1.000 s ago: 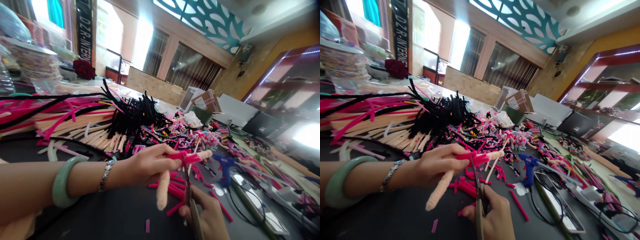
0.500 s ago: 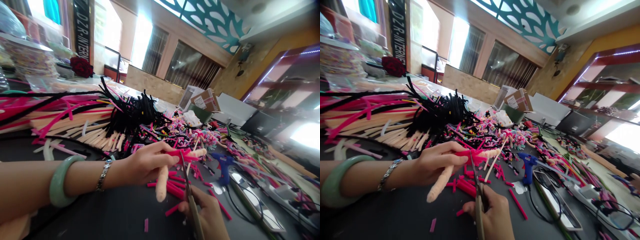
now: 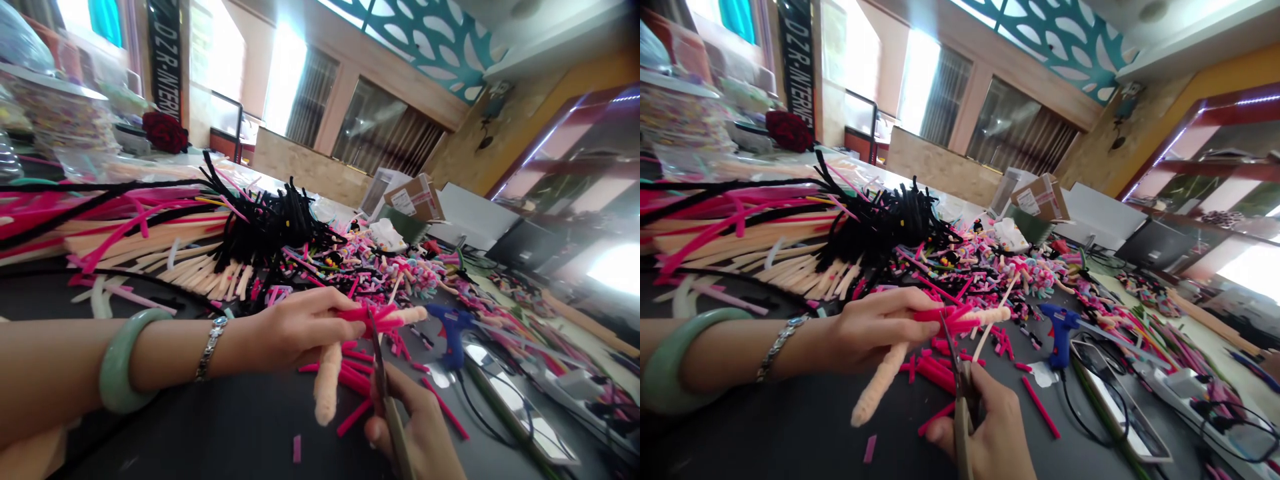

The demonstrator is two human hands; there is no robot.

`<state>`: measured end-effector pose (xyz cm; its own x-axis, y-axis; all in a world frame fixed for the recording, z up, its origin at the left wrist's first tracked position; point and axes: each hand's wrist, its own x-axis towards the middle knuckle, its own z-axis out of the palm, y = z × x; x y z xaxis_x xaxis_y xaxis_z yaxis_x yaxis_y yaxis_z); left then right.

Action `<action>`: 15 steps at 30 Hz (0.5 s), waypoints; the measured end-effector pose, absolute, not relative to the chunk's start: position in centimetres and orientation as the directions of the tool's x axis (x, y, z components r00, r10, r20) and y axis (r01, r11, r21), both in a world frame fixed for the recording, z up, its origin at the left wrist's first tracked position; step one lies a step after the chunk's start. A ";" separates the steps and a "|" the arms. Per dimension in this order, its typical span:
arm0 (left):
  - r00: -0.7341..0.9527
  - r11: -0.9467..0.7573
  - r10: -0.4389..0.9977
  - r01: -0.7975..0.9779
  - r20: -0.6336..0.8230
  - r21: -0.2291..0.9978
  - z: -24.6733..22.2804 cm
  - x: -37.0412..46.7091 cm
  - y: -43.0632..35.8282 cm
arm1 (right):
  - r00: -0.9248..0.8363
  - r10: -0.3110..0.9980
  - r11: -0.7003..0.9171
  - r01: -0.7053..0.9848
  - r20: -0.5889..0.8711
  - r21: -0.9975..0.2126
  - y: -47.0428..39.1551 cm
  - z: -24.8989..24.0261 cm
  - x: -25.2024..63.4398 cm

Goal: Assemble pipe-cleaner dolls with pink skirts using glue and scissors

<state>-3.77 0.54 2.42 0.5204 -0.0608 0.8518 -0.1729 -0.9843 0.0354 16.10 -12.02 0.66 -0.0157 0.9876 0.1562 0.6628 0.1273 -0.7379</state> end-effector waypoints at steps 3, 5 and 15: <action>0.508 -0.987 -0.062 -0.161 0.859 0.025 2.3 -3.8 0.5 | -0.003 0.989 0.113 0.647 0.146 -0.754 -12.0 0.8 16.0; 0.493 -0.988 -0.065 -0.156 0.867 0.015 2.2 -3.8 0.5 | 0.014 0.991 0.094 0.636 0.134 -0.766 -11.9 0.8 15.9; 0.490 -0.966 0.093 -0.168 0.866 0.199 1.2 -3.6 0.3 | 0.064 0.991 0.060 0.572 0.118 -0.818 -12.1 -0.5 16.3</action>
